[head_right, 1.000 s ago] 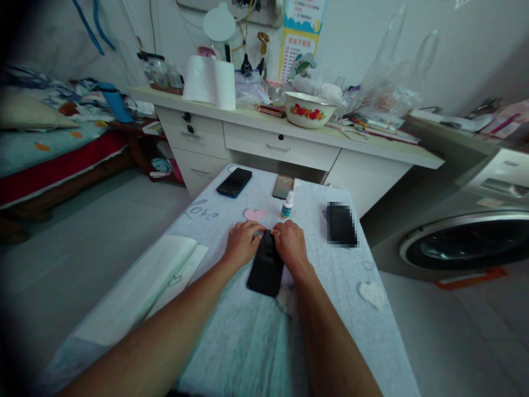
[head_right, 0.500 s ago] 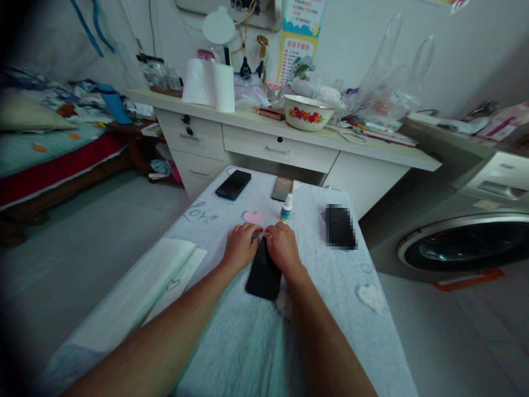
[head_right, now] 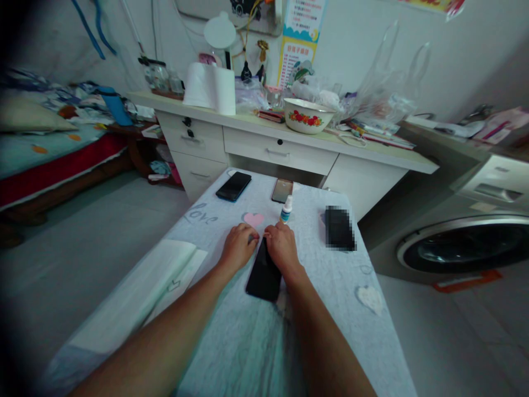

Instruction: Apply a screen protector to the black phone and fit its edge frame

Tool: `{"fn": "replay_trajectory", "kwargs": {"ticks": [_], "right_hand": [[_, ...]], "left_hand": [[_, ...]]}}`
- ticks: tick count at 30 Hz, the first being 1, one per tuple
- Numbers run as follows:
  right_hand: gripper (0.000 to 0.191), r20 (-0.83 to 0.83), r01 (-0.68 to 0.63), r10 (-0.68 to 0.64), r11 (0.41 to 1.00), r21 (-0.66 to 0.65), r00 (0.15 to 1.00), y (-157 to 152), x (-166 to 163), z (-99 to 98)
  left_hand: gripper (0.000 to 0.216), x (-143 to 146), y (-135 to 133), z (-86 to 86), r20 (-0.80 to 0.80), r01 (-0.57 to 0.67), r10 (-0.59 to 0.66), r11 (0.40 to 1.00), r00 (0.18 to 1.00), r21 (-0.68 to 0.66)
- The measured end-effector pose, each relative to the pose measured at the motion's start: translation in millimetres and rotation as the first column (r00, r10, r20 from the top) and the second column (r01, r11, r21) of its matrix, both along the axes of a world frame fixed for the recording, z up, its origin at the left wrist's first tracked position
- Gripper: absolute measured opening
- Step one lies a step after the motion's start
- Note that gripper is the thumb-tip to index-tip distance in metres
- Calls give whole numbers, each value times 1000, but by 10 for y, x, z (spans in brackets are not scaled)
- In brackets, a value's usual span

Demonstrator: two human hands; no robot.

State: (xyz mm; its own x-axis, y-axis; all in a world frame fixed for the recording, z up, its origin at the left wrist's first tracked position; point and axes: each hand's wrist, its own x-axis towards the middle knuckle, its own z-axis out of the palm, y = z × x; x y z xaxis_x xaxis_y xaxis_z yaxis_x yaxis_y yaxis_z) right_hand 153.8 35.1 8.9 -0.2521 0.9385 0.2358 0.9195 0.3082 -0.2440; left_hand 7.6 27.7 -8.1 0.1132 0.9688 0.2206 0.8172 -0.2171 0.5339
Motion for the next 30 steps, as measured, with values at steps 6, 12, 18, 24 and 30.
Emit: {"fn": "replay_trajectory", "kwargs": {"ticks": [6,12,18,24,30], "right_hand": [[21,33,-30,31,999,-16,999,-25,-9,31],[20,26,-149,151,986,-73,988,-214,-20,132],[18,-81,-289,279,945,-151,957,-413,6,183],[16,-136,-296,276,942,-159,952,-486,47,159],[17,-59,-126,120,987,-97,991,-389,127,128]], "left_hand": [[12,-13,-5,12,-14,1,-1,1000,1000,-6],[20,-21,15,-25,6,17,-17,1000,1000,-8],[23,-20,-14,-1,15,21,-21,1000,1000,-5],[23,-8,-22,14,9,37,-37,999,999,-10],[19,2,-37,41,-4,39,-39,999,999,-26]]}}
